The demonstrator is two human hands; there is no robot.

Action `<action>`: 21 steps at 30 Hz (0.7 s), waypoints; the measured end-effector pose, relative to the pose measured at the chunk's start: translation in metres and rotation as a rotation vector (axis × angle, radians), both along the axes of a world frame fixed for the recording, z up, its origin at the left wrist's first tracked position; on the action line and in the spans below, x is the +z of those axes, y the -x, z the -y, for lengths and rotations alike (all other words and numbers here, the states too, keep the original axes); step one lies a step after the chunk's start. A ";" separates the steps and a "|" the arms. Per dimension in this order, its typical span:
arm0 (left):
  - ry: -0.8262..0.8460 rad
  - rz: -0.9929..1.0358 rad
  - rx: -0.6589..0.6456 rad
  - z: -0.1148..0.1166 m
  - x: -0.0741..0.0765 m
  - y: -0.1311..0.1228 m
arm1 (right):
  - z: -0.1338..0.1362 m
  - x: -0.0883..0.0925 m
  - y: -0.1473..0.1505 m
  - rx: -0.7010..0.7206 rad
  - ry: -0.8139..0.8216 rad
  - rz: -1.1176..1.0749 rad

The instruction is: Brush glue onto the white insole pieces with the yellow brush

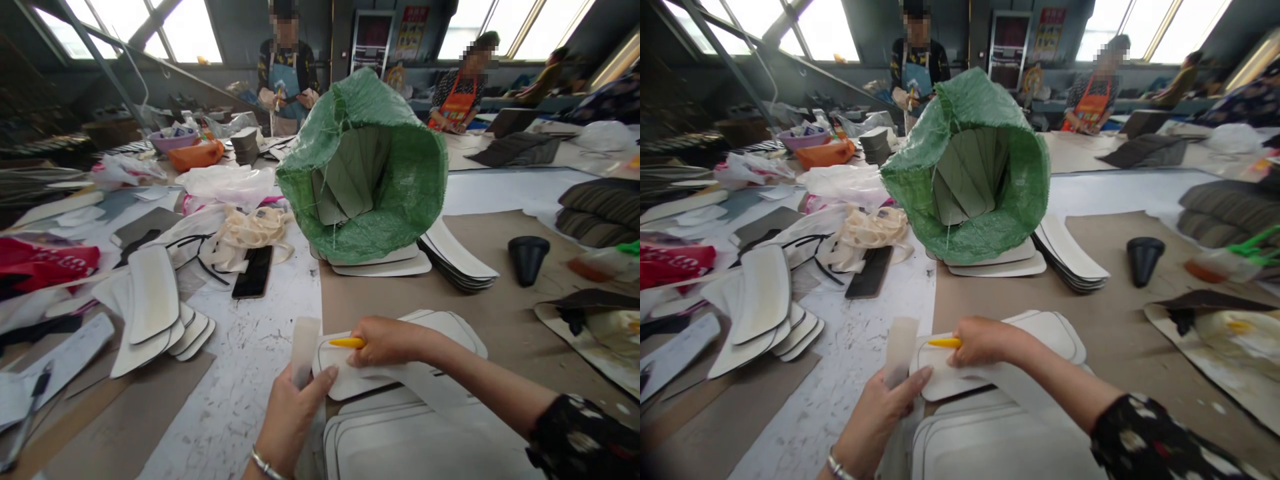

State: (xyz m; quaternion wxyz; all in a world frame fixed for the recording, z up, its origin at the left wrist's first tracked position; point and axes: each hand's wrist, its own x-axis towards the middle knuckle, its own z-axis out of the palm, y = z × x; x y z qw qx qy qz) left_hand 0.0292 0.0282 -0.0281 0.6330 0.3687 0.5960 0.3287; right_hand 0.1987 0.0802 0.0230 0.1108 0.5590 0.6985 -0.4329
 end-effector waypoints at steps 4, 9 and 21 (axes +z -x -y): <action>-0.071 0.004 0.016 0.001 -0.006 -0.007 | 0.002 0.003 0.005 0.020 -0.058 0.030; -0.083 0.019 0.063 0.003 -0.010 -0.009 | 0.018 0.023 -0.026 -0.021 -0.122 0.115; -0.061 -0.073 0.006 0.004 -0.013 -0.001 | 0.063 0.020 -0.110 -0.327 -0.336 0.454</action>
